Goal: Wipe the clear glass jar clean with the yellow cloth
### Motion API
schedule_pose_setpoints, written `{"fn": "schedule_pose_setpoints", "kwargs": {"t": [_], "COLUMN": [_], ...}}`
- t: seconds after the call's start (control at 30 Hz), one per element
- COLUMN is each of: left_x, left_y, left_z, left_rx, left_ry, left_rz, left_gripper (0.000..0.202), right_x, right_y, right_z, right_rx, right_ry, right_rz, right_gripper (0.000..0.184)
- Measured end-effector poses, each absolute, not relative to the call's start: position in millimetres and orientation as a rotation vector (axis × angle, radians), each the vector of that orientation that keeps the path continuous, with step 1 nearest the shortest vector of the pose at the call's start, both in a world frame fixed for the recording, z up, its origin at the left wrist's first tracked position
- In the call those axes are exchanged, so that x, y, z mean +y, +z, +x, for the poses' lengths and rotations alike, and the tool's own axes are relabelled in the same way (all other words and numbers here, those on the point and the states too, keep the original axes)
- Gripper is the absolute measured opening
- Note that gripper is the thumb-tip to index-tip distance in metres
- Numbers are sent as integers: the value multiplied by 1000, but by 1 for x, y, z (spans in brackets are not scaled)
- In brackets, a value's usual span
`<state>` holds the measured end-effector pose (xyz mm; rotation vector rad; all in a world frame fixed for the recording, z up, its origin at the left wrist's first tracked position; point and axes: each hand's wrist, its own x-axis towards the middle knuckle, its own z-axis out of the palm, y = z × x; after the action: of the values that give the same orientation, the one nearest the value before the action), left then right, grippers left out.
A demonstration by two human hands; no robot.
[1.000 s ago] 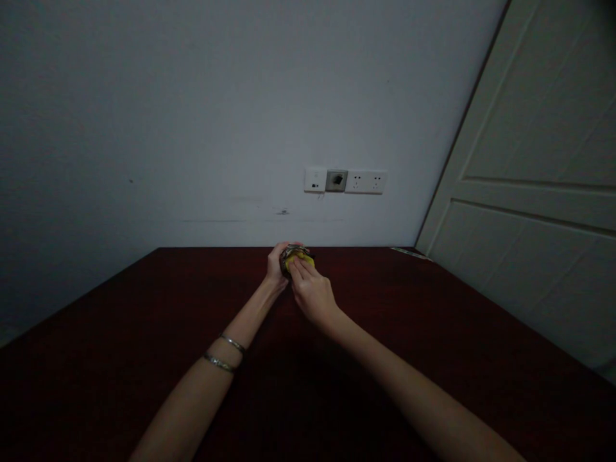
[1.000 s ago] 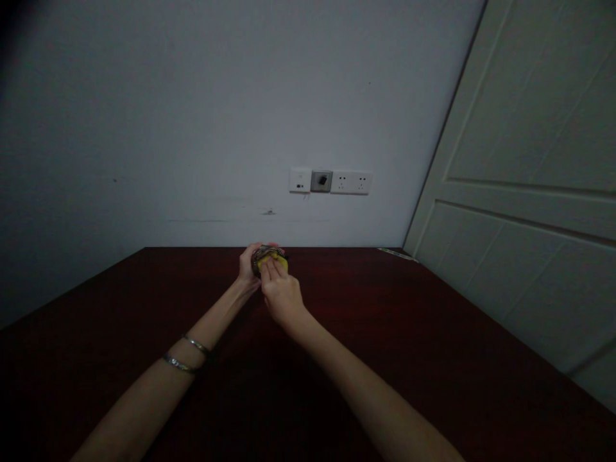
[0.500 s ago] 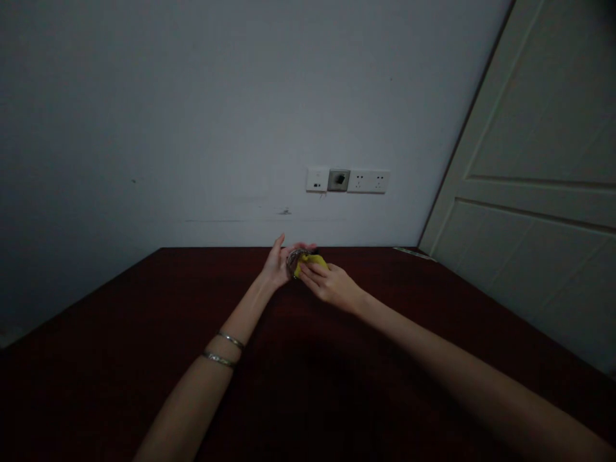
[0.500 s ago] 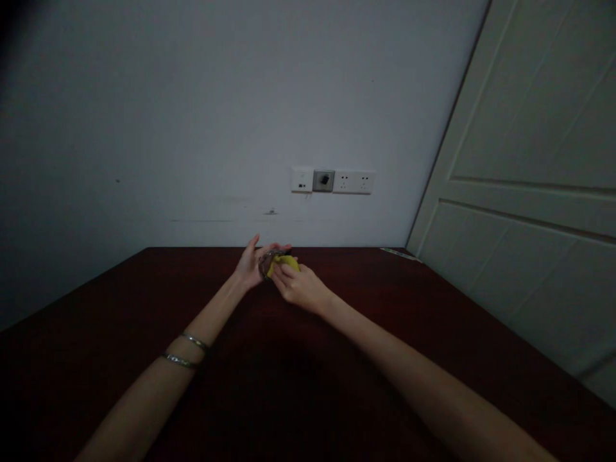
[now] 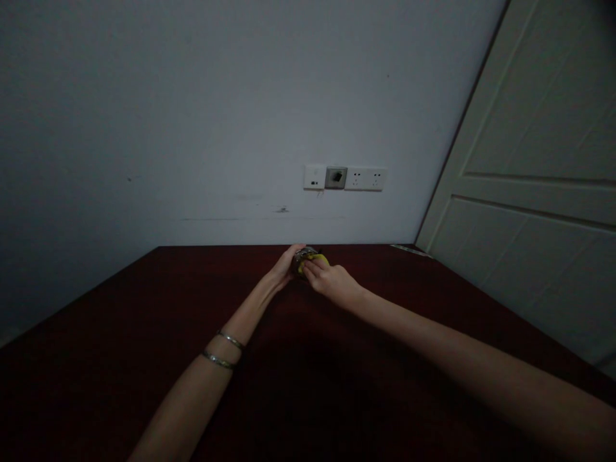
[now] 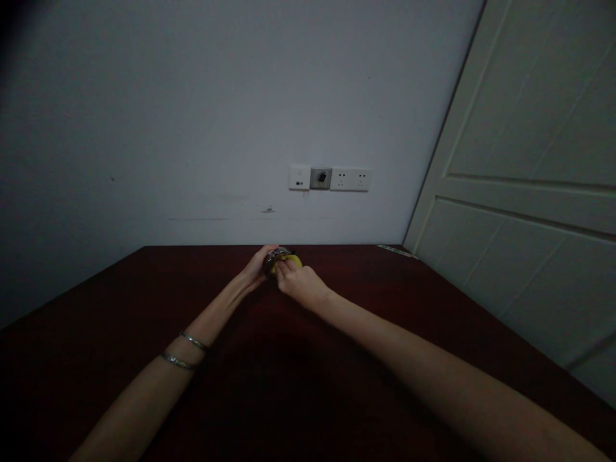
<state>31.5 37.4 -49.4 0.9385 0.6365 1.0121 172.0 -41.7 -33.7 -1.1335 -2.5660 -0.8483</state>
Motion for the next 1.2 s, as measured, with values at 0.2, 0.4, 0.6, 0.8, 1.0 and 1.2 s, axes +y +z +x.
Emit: {"fn": "schedule_pose_setpoints", "kwargs": {"t": [0.2,0.4,0.6,0.8,1.0,1.2], "left_x": [34,29,24,25,34,28], "left_y": [-52,-53,-56,-56,-44,-47], "left_z": [36,36,37,28,19,31], "left_rx": [582,460,304,134,429,804], "left_ry": [1194,1286,1289,1077,802,568], "left_rz": [909,841,816,879,1023,1097], "left_gripper": [24,29,41,35,53,47], "right_x": [-49,-45,-26,-32,-35,-33], "right_y": [-40,-52,-69,-69,-71,-65], "right_z": [156,129,126,163,198,205], "right_rx": [-2344,-1983,-1921,-2217,-2535,-2671], "right_ry": [-413,-141,-246,-506,-926,-986], "right_rz": [-1314,-1397,-1156,-991,-732,-673], "right_gripper": [44,38,40,44,35,33]}}
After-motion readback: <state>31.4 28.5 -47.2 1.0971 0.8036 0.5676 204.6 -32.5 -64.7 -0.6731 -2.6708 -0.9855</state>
